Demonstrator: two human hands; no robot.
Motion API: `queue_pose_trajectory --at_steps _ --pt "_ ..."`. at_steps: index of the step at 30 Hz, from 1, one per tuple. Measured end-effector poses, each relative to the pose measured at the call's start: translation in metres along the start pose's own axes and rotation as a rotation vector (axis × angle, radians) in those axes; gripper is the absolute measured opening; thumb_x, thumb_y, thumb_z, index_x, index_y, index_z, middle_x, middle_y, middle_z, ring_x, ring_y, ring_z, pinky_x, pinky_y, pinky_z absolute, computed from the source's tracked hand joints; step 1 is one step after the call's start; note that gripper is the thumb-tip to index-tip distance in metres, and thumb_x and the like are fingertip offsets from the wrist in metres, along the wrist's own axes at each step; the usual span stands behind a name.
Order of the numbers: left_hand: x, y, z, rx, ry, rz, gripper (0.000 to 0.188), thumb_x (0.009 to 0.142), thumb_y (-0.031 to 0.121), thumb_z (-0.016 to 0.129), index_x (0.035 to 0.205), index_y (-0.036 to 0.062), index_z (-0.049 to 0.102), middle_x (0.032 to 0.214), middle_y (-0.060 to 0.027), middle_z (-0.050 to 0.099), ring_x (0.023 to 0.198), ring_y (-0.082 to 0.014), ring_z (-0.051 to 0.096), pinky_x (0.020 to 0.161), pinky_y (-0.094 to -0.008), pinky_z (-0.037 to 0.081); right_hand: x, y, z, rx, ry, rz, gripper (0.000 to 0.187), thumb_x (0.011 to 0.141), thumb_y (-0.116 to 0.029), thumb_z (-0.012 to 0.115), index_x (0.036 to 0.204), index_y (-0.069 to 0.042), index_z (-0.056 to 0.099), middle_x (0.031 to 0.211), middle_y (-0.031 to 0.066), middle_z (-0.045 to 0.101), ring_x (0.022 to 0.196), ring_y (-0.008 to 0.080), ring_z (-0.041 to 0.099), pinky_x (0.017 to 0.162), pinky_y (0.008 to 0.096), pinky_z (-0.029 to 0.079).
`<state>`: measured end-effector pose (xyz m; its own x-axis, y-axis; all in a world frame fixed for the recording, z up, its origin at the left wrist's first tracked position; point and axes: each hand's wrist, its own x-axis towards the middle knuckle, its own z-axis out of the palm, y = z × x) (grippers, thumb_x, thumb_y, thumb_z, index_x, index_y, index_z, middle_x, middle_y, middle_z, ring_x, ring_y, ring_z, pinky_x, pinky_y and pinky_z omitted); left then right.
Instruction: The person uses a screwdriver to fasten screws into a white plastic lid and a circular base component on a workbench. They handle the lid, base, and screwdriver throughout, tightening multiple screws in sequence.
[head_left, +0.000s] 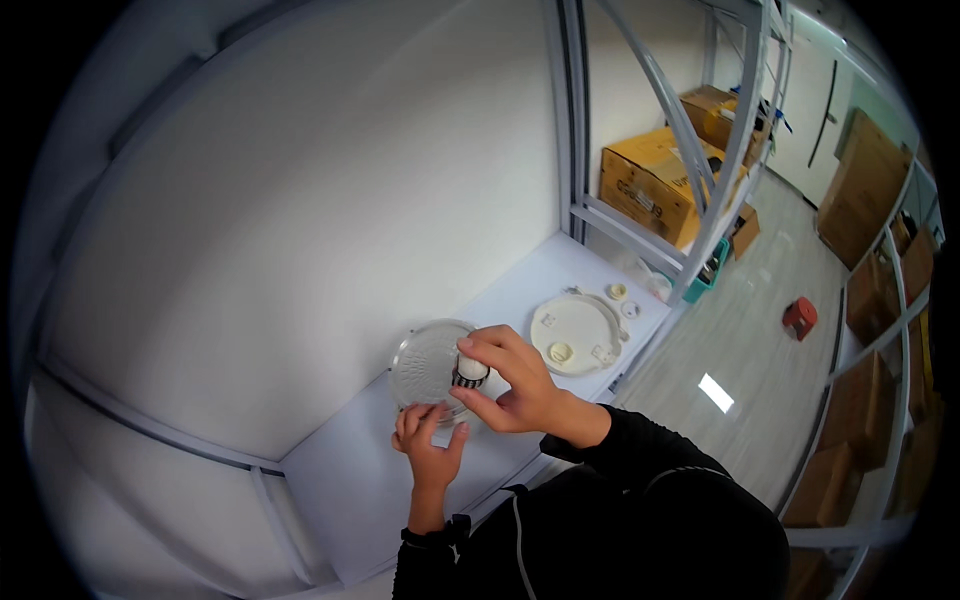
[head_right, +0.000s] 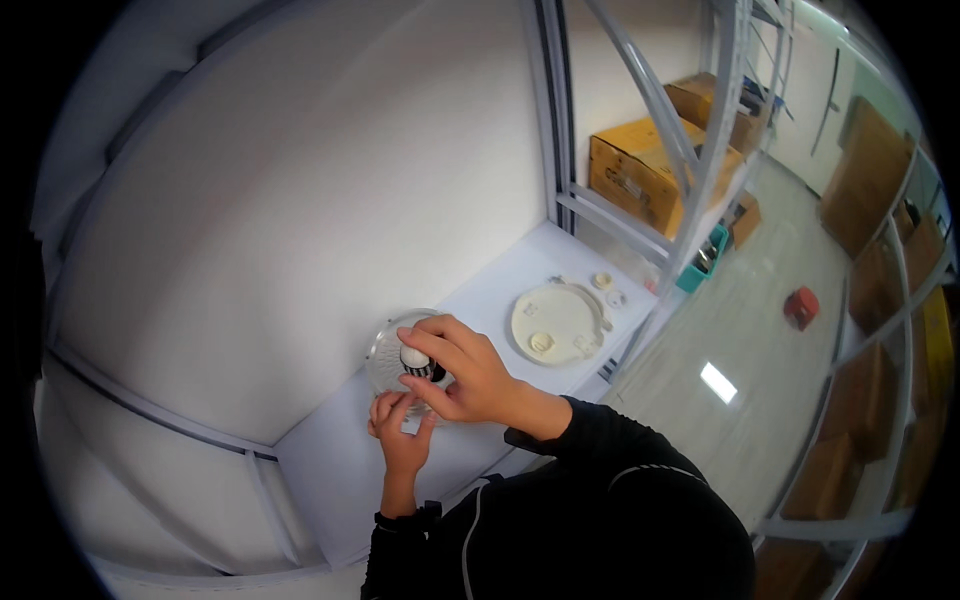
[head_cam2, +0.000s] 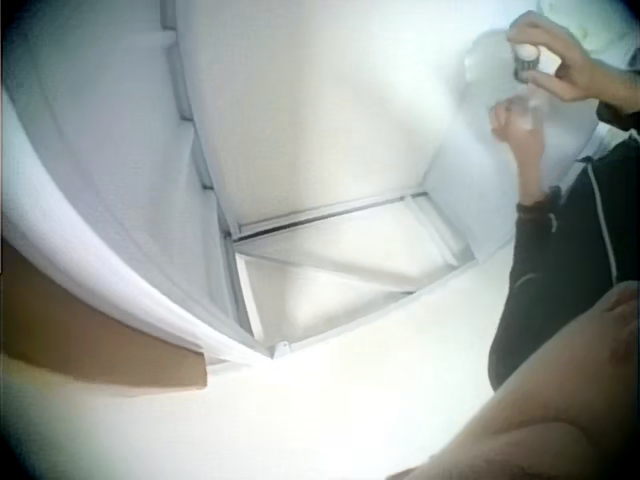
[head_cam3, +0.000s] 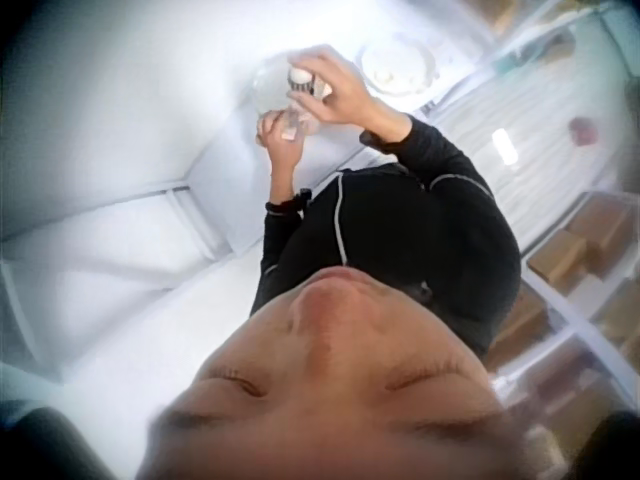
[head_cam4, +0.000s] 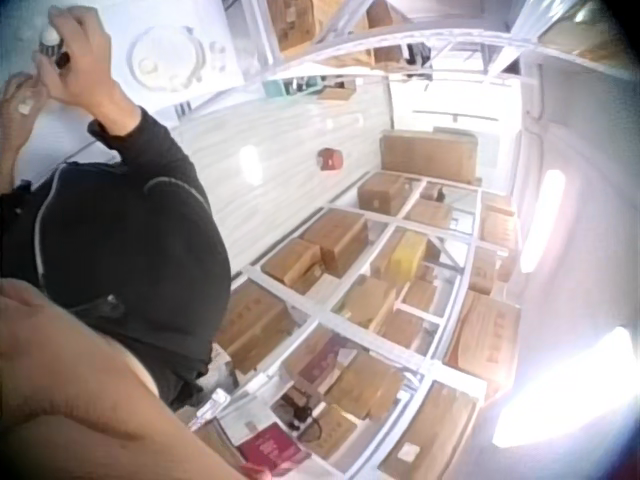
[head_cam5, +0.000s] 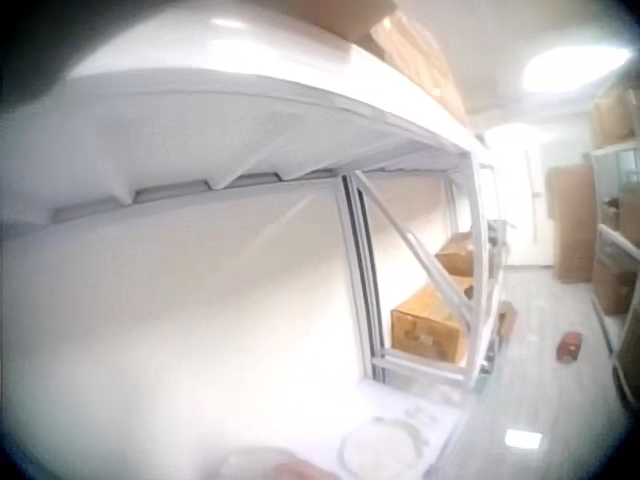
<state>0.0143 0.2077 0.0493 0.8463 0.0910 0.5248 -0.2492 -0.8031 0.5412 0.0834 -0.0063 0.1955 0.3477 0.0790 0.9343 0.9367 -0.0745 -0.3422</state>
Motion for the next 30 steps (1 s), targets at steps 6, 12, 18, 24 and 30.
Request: queue_pose_trajectory --at_steps 6,12,18,24,30 --pt "0.031 0.041 -0.004 0.047 0.128 0.143 0.042 0.086 0.028 0.082 0.123 0.0093 0.075 0.125 -0.0085 0.064 0.123 -0.0338 0.057 0.111 -0.0494 0.036 -0.004 0.015 -0.05 -0.116 0.046 0.029 0.066 0.083 -0.008 0.089 0.142 0.0 0.058 0.118 0.0202 0.069 0.098 0.0314 0.07 0.087 0.0399 0.056" --pt "0.056 0.102 0.041 -0.124 0.189 0.305 0.027 0.085 0.018 0.08 0.109 0.0061 0.077 0.116 -0.0087 0.067 0.113 -0.0337 0.06 0.104 -0.0465 0.043 0.001 0.043 -0.135 -0.267 0.108 -0.034 0.074 0.086 -0.002 0.085 0.15 0.001 0.049 0.123 0.0215 0.065 0.097 0.0275 0.069 0.087 0.0397 0.056" --pt "0.073 0.162 0.148 -0.208 0.015 0.21 0.024 0.085 0.015 0.081 0.108 0.0096 0.077 0.112 -0.0053 0.068 0.11 -0.0291 0.063 0.098 -0.0445 0.045 -0.019 0.077 -0.23 -0.18 0.309 0.175 0.078 0.079 -0.008 0.091 0.147 0.005 0.054 0.113 0.0161 0.064 0.095 0.028 0.067 0.085 0.0365 0.054" --pt "0.066 0.205 0.27 -0.082 -0.336 0.03 0.03 0.087 0.021 0.082 0.114 0.0114 0.076 0.119 -0.0056 0.068 0.119 -0.0293 0.061 0.104 -0.0464 0.043 -0.005 0.105 -0.355 -0.288 0.128 0.285 0.067 0.081 -0.01 0.09 0.14 0.002 0.062 0.113 0.0151 0.062 0.092 0.024 0.062 0.078 0.0337 0.051" --pt "0.04 0.232 0.339 0.144 -0.429 -0.139 0.054 0.083 0.026 0.084 0.133 0.0133 0.067 0.136 -0.0119 0.06 0.133 -0.0348 0.052 0.11 -0.0532 0.038 -0.019 0.154 -0.407 -0.061 -0.116 0.367 0.048 0.082 -0.004 0.082 0.126 -0.004 0.063 0.111 0.0117 0.062 0.089 0.0243 0.06 0.082 0.0318 0.049"
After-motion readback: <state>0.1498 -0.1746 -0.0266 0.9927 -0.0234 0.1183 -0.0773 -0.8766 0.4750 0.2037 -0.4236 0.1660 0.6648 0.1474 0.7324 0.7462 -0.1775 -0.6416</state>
